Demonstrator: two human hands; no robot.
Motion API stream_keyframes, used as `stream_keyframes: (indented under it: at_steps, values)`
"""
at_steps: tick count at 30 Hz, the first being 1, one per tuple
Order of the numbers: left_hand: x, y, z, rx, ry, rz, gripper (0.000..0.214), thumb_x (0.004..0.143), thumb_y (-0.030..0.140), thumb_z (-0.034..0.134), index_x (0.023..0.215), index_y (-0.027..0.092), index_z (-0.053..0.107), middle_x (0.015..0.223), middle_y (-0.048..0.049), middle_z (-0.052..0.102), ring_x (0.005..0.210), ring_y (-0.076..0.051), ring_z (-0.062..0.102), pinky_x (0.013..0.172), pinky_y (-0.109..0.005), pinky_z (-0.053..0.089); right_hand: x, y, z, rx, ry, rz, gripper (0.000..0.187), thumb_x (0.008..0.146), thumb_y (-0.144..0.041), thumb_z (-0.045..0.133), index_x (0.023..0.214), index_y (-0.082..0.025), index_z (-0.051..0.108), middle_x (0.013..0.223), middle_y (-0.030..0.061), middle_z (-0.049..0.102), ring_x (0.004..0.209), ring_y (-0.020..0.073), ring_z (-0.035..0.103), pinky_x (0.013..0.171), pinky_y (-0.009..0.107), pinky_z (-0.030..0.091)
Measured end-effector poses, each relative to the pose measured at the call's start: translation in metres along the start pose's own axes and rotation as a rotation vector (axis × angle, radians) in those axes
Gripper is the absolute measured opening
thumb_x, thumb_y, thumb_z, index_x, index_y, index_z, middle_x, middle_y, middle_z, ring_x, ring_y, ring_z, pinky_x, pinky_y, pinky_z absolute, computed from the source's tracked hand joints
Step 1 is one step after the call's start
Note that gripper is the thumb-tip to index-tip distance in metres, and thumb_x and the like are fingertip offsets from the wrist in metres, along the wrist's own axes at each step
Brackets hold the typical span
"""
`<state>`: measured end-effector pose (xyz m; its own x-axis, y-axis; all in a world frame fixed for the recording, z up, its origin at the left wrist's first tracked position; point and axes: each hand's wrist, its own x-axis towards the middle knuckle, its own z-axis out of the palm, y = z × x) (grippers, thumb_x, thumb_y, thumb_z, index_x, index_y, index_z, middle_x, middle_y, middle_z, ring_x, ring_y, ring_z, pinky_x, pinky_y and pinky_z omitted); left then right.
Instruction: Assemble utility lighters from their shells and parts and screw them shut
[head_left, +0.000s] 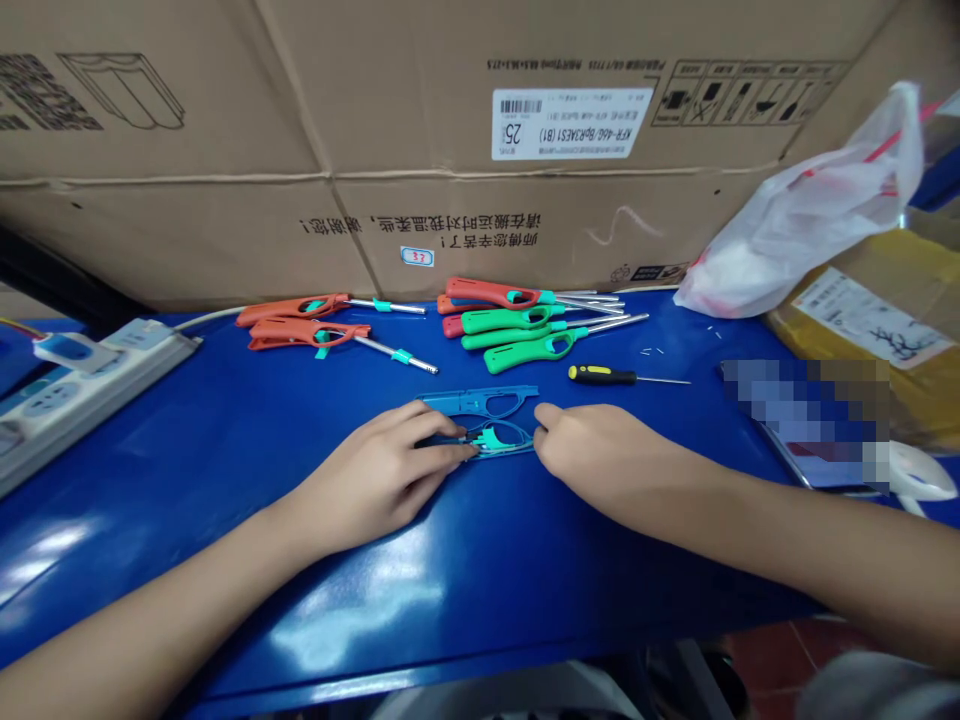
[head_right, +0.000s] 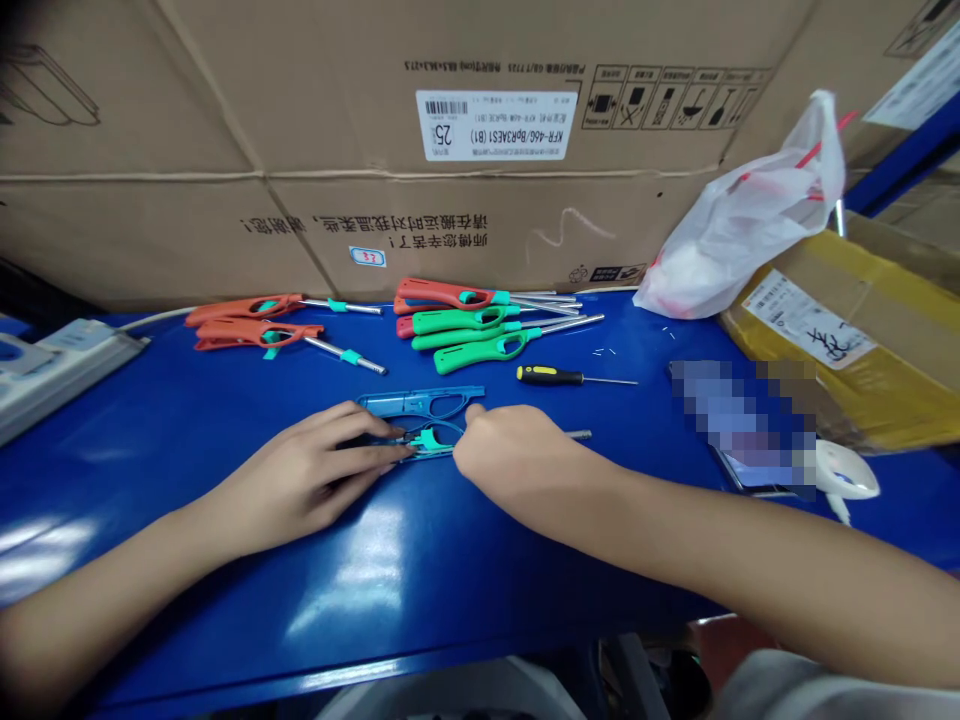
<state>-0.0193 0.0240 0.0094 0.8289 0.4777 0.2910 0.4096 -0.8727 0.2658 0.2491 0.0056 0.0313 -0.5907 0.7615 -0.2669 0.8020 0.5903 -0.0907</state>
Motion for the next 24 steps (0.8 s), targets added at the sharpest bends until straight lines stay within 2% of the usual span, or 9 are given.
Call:
stream_keyframes:
  at_steps: [4, 8, 14, 18, 21, 24]
  values:
    - [-0.001, -0.001, 0.001, 0.018, 0.002, -0.007, 0.030, 0.101, 0.018, 0.055, 0.124, 0.023, 0.072, 0.114, -0.0100, 0.070, 0.104, -0.023, 0.064, 0.087, -0.037, 0.057, -0.001, -0.013, -0.020, -0.079, -0.049, 0.092, 0.027, 0.090, -0.001, 0.051, 0.096, -0.010, 0.075, 0.096, 0.0143, 0.071, 0.066, 0.0180, 0.067, 0.054, 0.030, 0.040]
    - [-0.001, -0.001, 0.001, 0.024, 0.004, -0.001, 0.029, 0.102, 0.018, 0.054, 0.124, 0.022, 0.072, 0.114, -0.0101, 0.070, 0.104, -0.023, 0.064, 0.087, -0.037, 0.057, -0.003, -0.016, -0.025, -0.118, -0.101, 0.154, 0.028, 0.099, -0.008, 0.047, 0.102, -0.011, 0.074, 0.104, 0.0118, 0.070, 0.074, 0.0161, 0.066, 0.058, 0.029, 0.037]
    - [-0.001, -0.001, 0.002, 0.016, -0.006, -0.018, 0.030, 0.103, 0.019, 0.053, 0.126, 0.024, 0.072, 0.116, -0.0099, 0.070, 0.105, -0.024, 0.063, 0.088, -0.039, 0.057, -0.010, 0.005, -0.007, 0.051, 0.036, 0.036, 0.031, 0.098, -0.007, 0.048, 0.112, -0.016, 0.075, 0.108, 0.0099, 0.069, 0.088, 0.0194, 0.067, 0.071, 0.029, 0.044]
    - [-0.001, -0.001, 0.001, 0.013, -0.020, -0.023, 0.031, 0.103, 0.020, 0.053, 0.127, 0.024, 0.071, 0.118, -0.0102, 0.070, 0.107, -0.024, 0.063, 0.089, -0.040, 0.057, -0.009, 0.018, -0.005, 0.201, 0.152, -0.055, 0.024, 0.097, -0.011, 0.054, 0.102, -0.015, 0.077, 0.097, 0.0078, 0.072, 0.089, 0.0188, 0.067, 0.080, 0.029, 0.047]
    - [-0.001, -0.002, 0.001, 0.016, -0.024, -0.019, 0.031, 0.103, 0.020, 0.052, 0.127, 0.024, 0.071, 0.118, -0.0101, 0.070, 0.107, -0.024, 0.063, 0.089, -0.040, 0.058, -0.008, 0.023, -0.006, 0.222, 0.166, -0.091, 0.023, 0.096, -0.011, 0.055, 0.095, -0.015, 0.078, 0.092, 0.0066, 0.073, 0.086, 0.0180, 0.067, 0.081, 0.029, 0.048]
    - [-0.001, -0.002, 0.001, 0.024, -0.013, -0.010, 0.031, 0.103, 0.020, 0.052, 0.127, 0.025, 0.071, 0.118, -0.0100, 0.070, 0.107, -0.023, 0.063, 0.089, -0.039, 0.058, -0.010, 0.022, -0.007, 0.168, 0.154, -0.078, 0.027, 0.095, -0.008, 0.054, 0.099, -0.017, 0.079, 0.098, 0.0068, 0.073, 0.090, 0.0192, 0.068, 0.078, 0.029, 0.047]
